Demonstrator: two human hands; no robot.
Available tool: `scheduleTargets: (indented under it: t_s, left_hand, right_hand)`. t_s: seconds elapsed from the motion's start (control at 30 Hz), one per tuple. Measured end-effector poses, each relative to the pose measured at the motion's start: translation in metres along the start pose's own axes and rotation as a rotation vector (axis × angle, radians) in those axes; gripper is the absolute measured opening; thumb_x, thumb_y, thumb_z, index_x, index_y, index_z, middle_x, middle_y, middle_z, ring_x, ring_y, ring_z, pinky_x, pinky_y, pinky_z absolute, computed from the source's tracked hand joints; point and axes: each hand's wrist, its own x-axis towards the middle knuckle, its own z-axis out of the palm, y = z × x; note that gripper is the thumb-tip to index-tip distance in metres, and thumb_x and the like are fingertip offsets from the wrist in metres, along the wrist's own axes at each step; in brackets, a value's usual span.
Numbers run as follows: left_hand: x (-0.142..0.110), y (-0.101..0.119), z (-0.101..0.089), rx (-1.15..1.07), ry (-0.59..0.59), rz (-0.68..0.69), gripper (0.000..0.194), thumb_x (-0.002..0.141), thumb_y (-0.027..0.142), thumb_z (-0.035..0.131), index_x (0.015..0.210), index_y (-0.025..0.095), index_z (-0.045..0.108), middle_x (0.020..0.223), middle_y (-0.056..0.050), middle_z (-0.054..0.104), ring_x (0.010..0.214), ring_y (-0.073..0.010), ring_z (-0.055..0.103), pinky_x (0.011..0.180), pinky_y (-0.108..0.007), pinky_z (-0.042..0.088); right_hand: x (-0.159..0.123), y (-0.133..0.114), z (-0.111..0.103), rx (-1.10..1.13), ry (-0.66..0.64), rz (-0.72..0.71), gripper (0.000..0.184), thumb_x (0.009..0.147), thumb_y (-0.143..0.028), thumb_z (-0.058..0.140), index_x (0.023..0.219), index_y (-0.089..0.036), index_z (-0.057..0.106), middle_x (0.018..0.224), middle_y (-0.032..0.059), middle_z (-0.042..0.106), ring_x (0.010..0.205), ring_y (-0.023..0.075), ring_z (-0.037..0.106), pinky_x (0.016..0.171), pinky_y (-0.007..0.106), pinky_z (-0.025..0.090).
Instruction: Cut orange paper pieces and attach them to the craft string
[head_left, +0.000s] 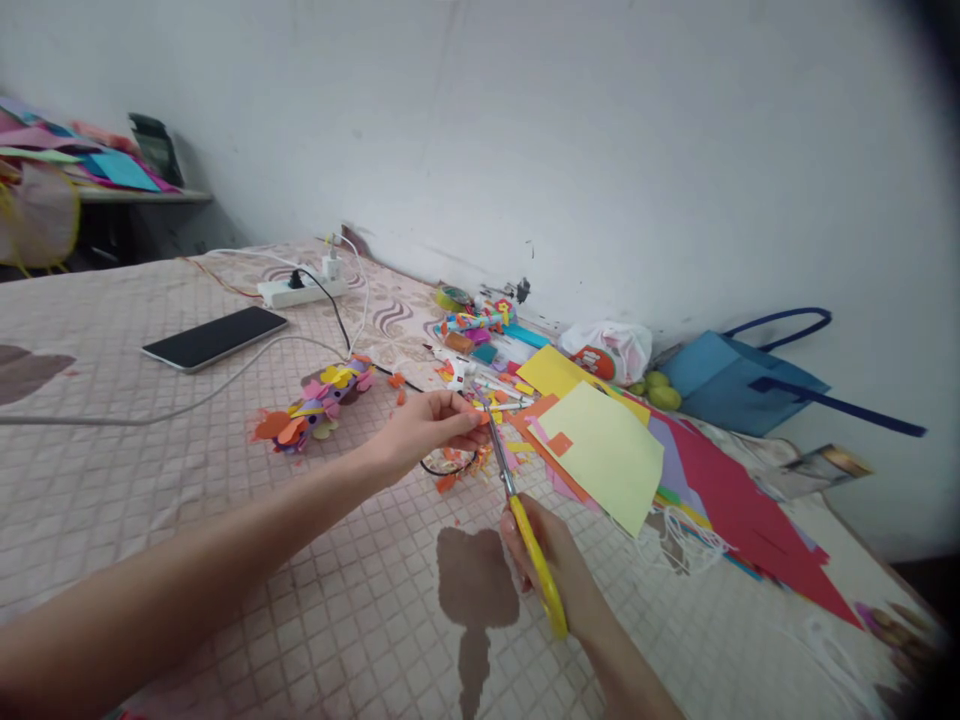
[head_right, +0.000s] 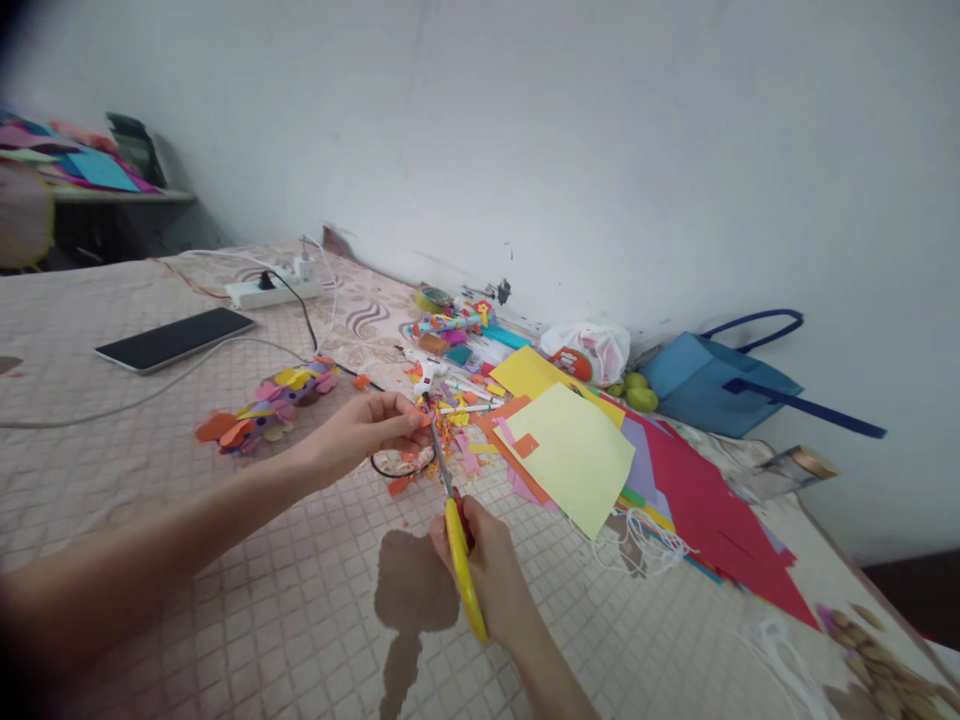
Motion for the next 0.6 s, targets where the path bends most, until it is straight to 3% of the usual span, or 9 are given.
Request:
scheduleTargets:
  t_s: [0.6]
  left_hand:
    - [-0.0001,0.0007,0.0006,-0.037,0.0,-0.007,0.025,0.071,0.03,0.071,0.075,0.01,0.056,0.072,-0.005,0.067,0.068,-0.0107,0.064,0.067,-0.022,0.05]
  right_hand:
    - [-0.0012,-0.0091,0.001,-0.054,-0.029,0.041,0.032,0.076,-0.044,0.057,0.062,-0.021,0.04,0.048,-0.0068,0.037,0.041,0.0079,0.035,0.037,0.02,0.028]
